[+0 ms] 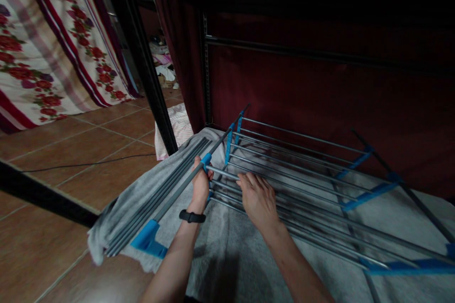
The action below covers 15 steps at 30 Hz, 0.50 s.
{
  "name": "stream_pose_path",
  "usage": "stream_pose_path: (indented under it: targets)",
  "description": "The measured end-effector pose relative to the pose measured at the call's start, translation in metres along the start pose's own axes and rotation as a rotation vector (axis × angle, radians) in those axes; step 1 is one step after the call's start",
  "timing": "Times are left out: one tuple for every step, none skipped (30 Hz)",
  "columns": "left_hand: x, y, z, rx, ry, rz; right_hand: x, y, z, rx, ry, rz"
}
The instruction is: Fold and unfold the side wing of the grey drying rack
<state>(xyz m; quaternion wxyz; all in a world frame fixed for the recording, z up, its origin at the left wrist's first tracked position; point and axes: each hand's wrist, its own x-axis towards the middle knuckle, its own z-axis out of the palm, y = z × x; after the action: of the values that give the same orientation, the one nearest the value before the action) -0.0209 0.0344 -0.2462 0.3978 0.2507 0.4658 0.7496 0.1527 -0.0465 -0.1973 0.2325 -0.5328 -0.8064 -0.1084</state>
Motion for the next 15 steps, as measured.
stream_pose_path:
  targets:
    - [0.0, -0.0003, 0.0, 0.001, 0.004, -0.003, 0.0003, 0.0, -0.0002, 0.001, -0.005, 0.002]
    - [0.0, -0.0007, 0.0, -0.001, 0.007, -0.005, 0.0006, 0.0001, -0.0004, 0.001, -0.01, 0.004]
    - [0.0002, -0.0012, 0.0, -0.004, 0.008, -0.006, 0.0009, 0.0002, -0.0006, 0.001, -0.013, 0.006]
    - [0.0003, -0.0016, 0.0001, -0.007, 0.01, -0.007, 0.0012, 0.0004, -0.001, 0.002, -0.017, 0.008]
    - [0.0005, -0.002, 0.0001, -0.009, 0.009, -0.006, 0.0015, 0.0005, -0.0014, 0.004, -0.022, 0.008]
    - [0.0007, -0.0023, 0.0002, -0.013, 0.008, -0.005, 0.0019, 0.0007, -0.002, 0.006, -0.029, 0.007]
    - [0.0009, -0.0025, 0.0002, -0.016, 0.008, -0.005, 0.0023, 0.0008, -0.0026, 0.01, -0.04, 0.007]
    - [0.001, -0.0025, 0.0003, -0.018, 0.011, -0.007, 0.0027, 0.0008, -0.0032, 0.013, -0.051, 0.008]
    - [0.001, -0.0025, 0.0004, -0.019, 0.013, -0.01, 0.0032, 0.0008, -0.004, 0.016, -0.063, 0.011]
    - [0.001, -0.0024, 0.0004, -0.02, 0.015, -0.012, 0.0037, 0.0007, -0.0048, 0.018, -0.075, 0.015]
    - [0.001, -0.0023, 0.0004, -0.02, 0.015, -0.015, 0.0043, 0.0005, -0.0057, 0.02, -0.087, 0.019]
    - [0.0009, -0.0022, 0.0005, -0.018, 0.018, -0.019, 0.0049, 0.0004, -0.0066, 0.023, -0.1, 0.024]
    - [0.0009, -0.002, 0.0005, -0.015, 0.02, -0.024, 0.0055, 0.0002, -0.0076, 0.026, -0.111, 0.027]
    - [0.0008, -0.0018, 0.0006, -0.011, 0.026, -0.031, 0.0061, 0.0001, -0.0087, 0.031, -0.12, 0.028]
    - [0.0008, -0.0015, 0.0008, -0.006, 0.031, -0.038, 0.0068, 0.0, -0.0097, 0.038, -0.129, 0.028]
